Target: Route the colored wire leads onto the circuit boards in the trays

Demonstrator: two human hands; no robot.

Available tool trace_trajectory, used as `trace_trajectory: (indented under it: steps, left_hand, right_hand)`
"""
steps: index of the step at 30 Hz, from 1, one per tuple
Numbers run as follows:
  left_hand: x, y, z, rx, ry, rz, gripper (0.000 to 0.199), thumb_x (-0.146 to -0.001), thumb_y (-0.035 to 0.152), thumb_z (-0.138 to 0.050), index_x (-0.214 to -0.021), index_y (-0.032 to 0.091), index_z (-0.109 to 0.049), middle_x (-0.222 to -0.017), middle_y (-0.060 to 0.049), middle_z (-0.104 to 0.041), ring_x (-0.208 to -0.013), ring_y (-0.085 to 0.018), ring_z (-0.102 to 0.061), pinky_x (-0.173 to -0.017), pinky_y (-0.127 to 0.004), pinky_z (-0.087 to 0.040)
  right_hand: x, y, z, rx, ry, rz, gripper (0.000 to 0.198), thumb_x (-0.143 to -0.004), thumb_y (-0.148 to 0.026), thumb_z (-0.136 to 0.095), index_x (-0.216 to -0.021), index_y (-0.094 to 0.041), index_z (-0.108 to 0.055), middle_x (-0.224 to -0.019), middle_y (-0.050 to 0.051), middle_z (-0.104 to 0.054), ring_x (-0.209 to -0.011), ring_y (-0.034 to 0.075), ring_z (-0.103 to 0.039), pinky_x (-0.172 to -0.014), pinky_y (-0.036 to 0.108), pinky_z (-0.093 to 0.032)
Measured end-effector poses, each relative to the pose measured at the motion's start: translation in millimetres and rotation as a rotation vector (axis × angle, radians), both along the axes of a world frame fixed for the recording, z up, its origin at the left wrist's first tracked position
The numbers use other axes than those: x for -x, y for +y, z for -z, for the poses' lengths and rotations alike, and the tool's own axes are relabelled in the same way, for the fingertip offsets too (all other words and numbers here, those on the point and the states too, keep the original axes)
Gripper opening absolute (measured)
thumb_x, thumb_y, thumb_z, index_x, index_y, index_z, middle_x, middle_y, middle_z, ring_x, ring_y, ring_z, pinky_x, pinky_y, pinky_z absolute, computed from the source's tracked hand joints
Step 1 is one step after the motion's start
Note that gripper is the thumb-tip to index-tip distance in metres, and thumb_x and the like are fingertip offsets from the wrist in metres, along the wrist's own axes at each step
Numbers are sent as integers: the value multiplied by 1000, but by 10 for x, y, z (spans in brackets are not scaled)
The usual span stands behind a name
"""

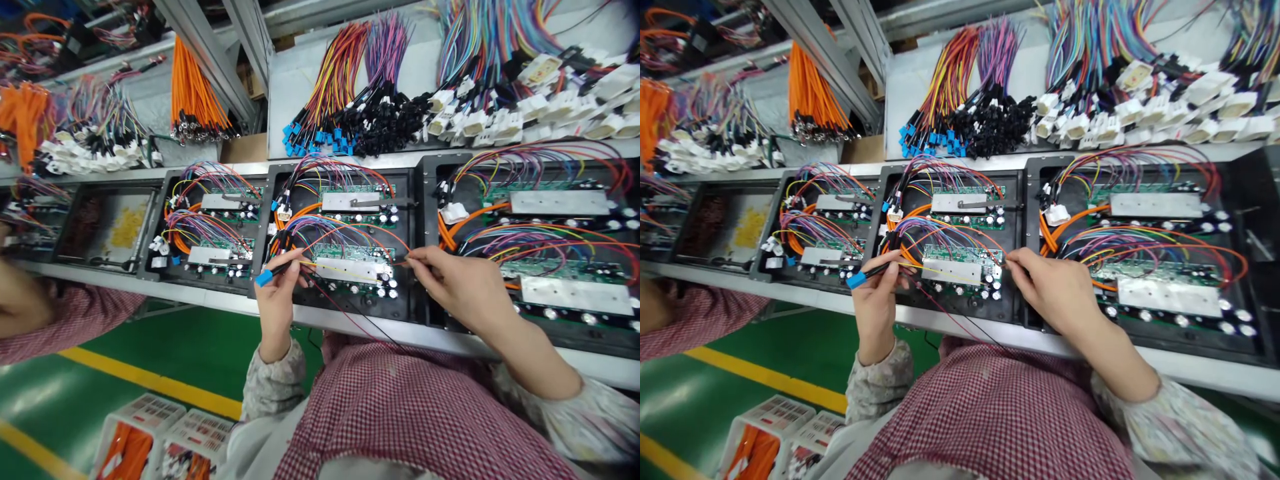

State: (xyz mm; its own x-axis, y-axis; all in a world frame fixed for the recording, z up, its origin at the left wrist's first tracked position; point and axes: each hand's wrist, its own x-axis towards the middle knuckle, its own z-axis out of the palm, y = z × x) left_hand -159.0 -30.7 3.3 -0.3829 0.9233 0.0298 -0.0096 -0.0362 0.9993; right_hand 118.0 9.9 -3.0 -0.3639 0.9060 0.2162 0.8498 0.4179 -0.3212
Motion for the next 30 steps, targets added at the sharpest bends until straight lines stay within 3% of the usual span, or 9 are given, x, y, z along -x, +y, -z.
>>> trace_trajectory:
  steps: [8,11,14,16,18,21,25,30]
  left_hand:
    - [33,-15,32,-13,-25,6,16,-87,32,-75,-102,26,-78,-86,-3,-76,-69,-13,-70,-50,-18,-51]
    - [47,-22,47,-10,-16,12,18,-88,32,-74,-105,26,-77,-88,-3,-76,-71,-13,-70,-51,-19,-52]
    - [54,-22,53,-14,10,30,20,-90,34,-72,-107,26,-77,-89,-4,-76,-72,-14,-72,-50,-19,-52]
    - [56,-13,50,-40,10,47,18,-91,33,-71,-107,27,-77,-89,-3,-76,-73,-14,-72,-50,-18,-53]
    - [62,2,40,-67,-2,55,17,-92,32,-69,-107,28,-76,-88,-3,-76,-73,-13,-72,-51,-18,-53]
    - [95,30,11,-86,-2,45,17,-92,34,-69,-106,27,-76,-93,-3,-74,-75,-14,-72,-50,-18,-55]
    - [184,58,-46,-93,81,18,16,-92,31,-69,-106,27,-77,-95,-3,-72,-79,-14,-72,-54,-20,-59]
    - [278,79,-85,-98,140,22,19,-94,23,-67,-109,28,-77,-96,-3,-74,-78,-13,-73,-55,-19,-56]
  right_hand:
    - [-9,12,-4,-30,-37,-50,41,-103,-42,-38,-95,-19,-72,-59,1,-68,-45,16,-60,-46,27,-27]
    - [14,-6,-101,-22,-79,-18,41,-103,-44,-39,-101,-21,-72,-65,2,-72,-47,17,-61,-46,29,-26]
    - [160,-43,-275,-33,-2,44,37,-102,-45,-44,-112,-20,-69,-76,4,-75,-58,18,-66,-50,29,-35]
    - [342,-50,-366,-35,50,-21,34,-100,-44,-48,-112,-21,-70,-83,5,-76,-69,19,-69,-57,29,-40]
    - [560,-22,-396,-11,18,-155,31,-100,-41,-48,-100,-22,-72,-83,4,-75,-75,19,-69,-58,30,-39]
    - [876,79,-344,55,-9,-207,32,-100,-34,-44,-87,-23,-72,-81,4,-74,-70,18,-67,-55,30,-35]
    - [1191,220,-222,112,33,-92,29,-98,-32,-44,-99,-23,-72,-77,4,-74,-59,18,-63,-53,31,-30]
    - [1412,278,-80,159,-32,-127,26,-96,-29,-48,-100,-22,-73,-74,6,-75,-58,20,-63,-55,31,-27]
